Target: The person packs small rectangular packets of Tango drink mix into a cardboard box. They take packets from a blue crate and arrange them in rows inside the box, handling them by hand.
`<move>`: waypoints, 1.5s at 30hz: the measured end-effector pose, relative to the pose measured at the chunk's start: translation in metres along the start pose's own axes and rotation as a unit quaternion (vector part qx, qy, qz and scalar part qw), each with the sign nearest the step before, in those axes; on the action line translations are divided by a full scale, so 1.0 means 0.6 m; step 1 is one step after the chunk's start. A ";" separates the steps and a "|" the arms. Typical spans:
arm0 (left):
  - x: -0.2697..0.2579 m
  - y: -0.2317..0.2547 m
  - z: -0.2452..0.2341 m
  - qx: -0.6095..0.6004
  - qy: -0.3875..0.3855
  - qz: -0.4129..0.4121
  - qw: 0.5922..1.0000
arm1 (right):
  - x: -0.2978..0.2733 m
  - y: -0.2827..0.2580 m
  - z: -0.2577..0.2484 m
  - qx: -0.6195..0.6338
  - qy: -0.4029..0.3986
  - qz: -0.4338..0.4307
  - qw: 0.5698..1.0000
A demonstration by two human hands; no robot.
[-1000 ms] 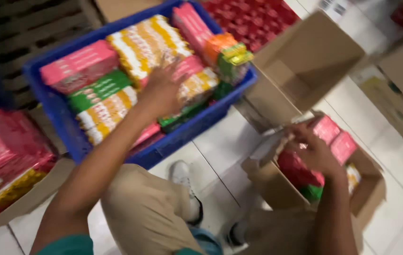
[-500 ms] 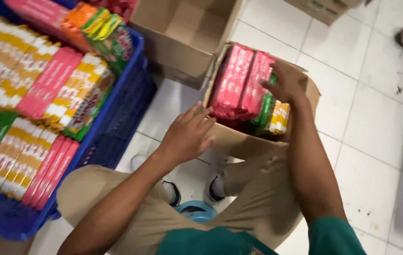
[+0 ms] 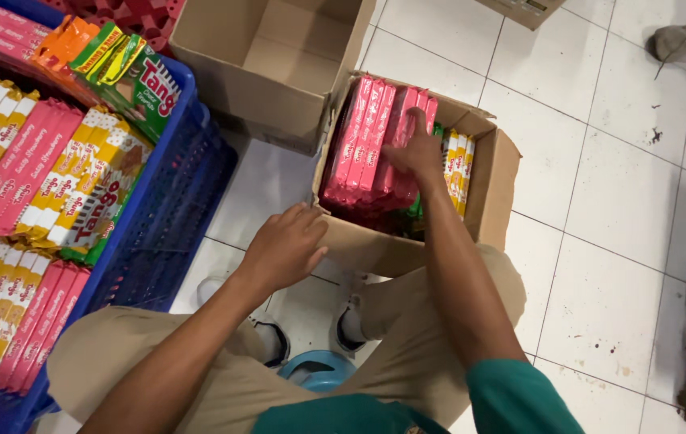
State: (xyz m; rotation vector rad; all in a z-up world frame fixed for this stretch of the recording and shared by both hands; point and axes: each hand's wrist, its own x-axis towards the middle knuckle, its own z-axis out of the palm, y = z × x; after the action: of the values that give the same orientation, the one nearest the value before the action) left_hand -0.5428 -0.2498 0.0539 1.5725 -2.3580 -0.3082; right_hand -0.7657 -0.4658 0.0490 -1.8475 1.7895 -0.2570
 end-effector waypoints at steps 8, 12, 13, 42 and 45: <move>0.007 -0.011 -0.013 0.032 0.025 0.001 0.999 | -0.007 -0.019 -0.048 0.134 0.032 0.098 0.986; 0.008 -0.012 -0.041 -0.013 0.040 -0.037 0.998 | -0.051 -0.068 -0.123 0.206 0.073 0.118 0.969; 0.011 -0.011 -0.051 -0.012 0.044 -0.039 0.998 | -0.074 -0.086 -0.136 0.205 0.074 0.114 0.969; -0.317 -0.156 -0.376 -0.169 0.328 -0.331 0.869 | -0.195 -0.355 0.028 0.502 -0.380 -0.168 0.758; -0.417 -0.182 -0.399 -0.112 0.281 -0.334 0.893 | -0.191 -0.358 0.041 0.436 -0.376 -0.181 0.798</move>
State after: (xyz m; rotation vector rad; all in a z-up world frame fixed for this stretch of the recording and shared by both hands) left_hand -0.2735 -0.0644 0.2113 1.9722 -1.2636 -0.2087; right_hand -0.5793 -0.3565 0.1636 -1.2782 0.5710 -0.3447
